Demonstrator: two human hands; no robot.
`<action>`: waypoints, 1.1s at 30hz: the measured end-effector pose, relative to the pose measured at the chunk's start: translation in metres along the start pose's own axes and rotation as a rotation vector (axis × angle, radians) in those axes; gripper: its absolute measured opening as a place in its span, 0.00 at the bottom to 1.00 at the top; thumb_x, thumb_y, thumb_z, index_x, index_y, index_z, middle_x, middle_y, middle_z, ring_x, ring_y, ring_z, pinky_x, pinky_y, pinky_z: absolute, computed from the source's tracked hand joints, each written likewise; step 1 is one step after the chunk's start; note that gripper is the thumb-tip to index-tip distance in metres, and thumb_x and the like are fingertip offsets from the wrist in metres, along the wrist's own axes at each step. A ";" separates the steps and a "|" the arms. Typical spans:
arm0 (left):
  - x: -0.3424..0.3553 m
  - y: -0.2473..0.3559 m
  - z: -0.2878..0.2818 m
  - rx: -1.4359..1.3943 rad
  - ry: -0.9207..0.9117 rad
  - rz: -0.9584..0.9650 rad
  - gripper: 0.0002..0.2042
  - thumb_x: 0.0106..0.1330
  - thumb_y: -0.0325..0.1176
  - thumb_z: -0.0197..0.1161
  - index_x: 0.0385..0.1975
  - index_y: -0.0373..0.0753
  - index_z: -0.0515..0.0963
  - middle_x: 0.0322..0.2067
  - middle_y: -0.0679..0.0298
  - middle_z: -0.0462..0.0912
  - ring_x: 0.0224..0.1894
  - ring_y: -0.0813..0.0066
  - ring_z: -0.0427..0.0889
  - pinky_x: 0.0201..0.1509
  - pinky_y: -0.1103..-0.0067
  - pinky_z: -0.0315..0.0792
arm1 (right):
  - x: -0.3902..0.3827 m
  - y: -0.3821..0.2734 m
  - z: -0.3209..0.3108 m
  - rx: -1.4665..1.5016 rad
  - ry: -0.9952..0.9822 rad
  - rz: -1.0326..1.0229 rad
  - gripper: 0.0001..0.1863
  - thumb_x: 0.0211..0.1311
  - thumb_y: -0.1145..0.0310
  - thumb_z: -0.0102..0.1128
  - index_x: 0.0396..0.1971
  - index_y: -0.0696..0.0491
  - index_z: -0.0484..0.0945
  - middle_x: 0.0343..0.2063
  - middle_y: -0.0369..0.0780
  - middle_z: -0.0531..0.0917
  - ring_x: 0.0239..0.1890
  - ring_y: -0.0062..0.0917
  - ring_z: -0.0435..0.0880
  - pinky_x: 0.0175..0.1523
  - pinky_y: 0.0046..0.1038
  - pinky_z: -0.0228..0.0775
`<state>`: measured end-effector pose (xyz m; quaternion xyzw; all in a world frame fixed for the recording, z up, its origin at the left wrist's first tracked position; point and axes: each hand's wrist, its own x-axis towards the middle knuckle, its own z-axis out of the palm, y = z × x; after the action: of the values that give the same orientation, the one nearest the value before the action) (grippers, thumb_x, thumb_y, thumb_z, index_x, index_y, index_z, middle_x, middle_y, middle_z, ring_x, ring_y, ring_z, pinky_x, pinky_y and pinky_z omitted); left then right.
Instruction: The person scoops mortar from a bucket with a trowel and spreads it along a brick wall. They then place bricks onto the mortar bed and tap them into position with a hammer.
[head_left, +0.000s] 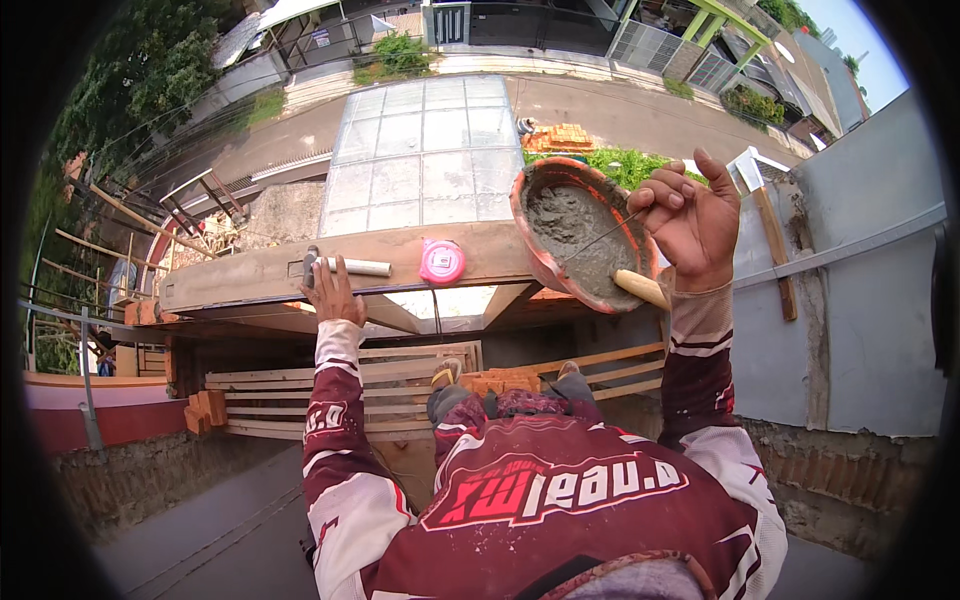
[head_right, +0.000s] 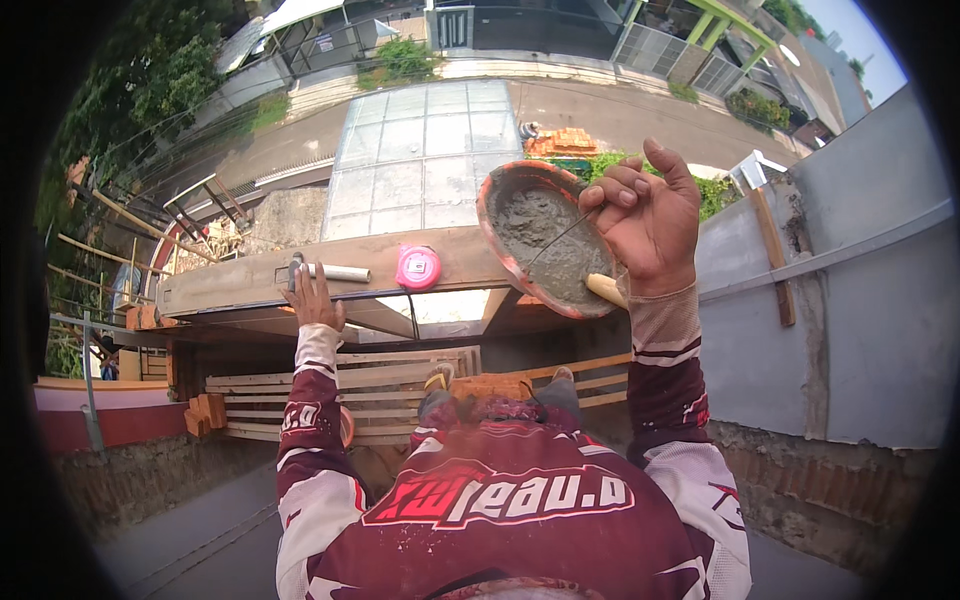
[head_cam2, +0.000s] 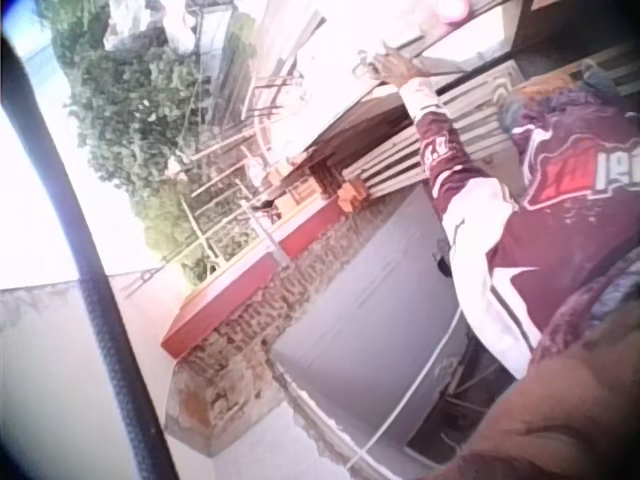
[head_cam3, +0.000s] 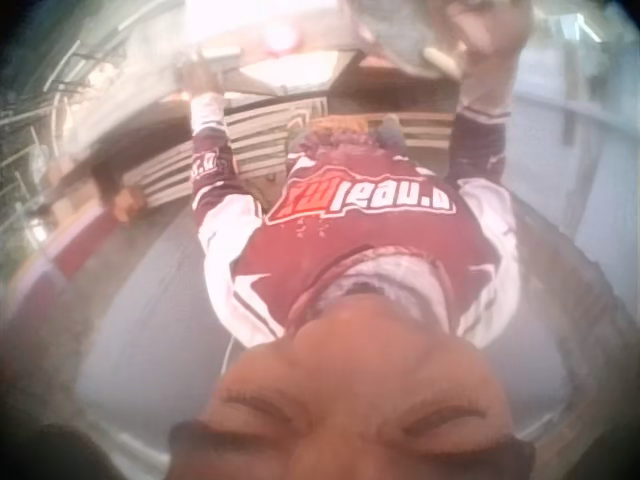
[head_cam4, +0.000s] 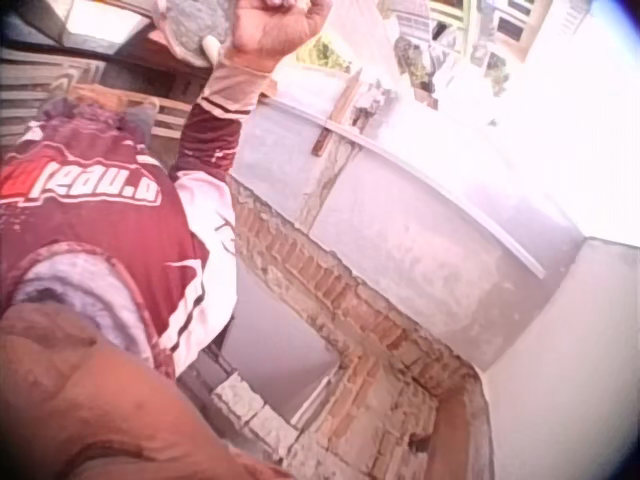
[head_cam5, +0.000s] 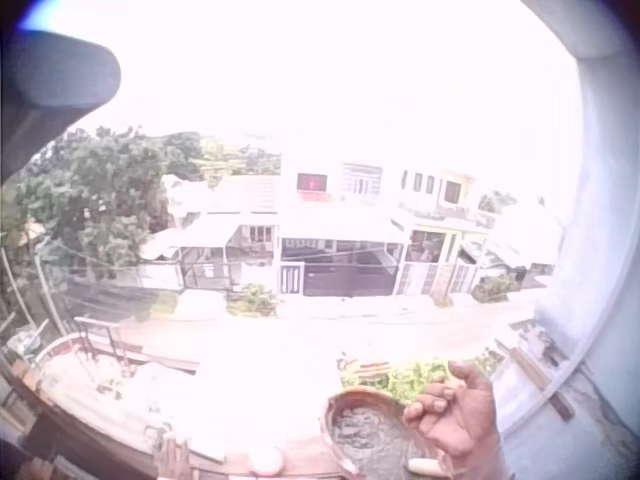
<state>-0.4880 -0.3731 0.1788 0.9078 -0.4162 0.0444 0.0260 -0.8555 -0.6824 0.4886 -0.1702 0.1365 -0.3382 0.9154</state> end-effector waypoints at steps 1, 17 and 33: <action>-0.020 -0.005 0.007 -0.058 0.125 0.017 0.50 0.52 0.37 0.71 0.75 0.43 0.48 0.72 0.46 0.51 0.76 0.47 0.44 0.73 0.38 0.35 | 0.009 0.004 0.002 -0.011 0.008 0.000 0.12 0.66 0.61 0.59 0.28 0.50 0.69 0.17 0.29 0.64 0.22 0.18 0.67 0.42 0.31 0.65; -0.161 -0.006 0.049 -0.498 0.306 -0.153 0.36 0.50 0.28 0.66 0.65 0.35 0.66 0.64 0.44 0.66 0.69 0.41 0.59 0.72 0.49 0.52 | 0.077 0.069 0.017 -0.005 0.165 -0.047 0.15 0.63 0.65 0.63 0.22 0.47 0.65 0.16 0.28 0.63 0.20 0.18 0.66 0.41 0.32 0.66; 0.057 0.245 -0.112 -0.969 0.417 0.220 0.42 0.53 0.44 0.77 0.65 0.31 0.63 0.61 0.43 0.67 0.65 0.47 0.66 0.67 0.62 0.65 | 0.064 0.061 -0.017 -0.895 0.030 -0.083 0.17 0.68 0.62 0.58 0.47 0.60 0.77 0.43 0.45 0.83 0.46 0.35 0.83 0.56 0.39 0.73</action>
<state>-0.6436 -0.5665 0.2986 0.7148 -0.4676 0.0292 0.5191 -0.7799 -0.6850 0.4402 -0.5500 0.2759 -0.2847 0.7351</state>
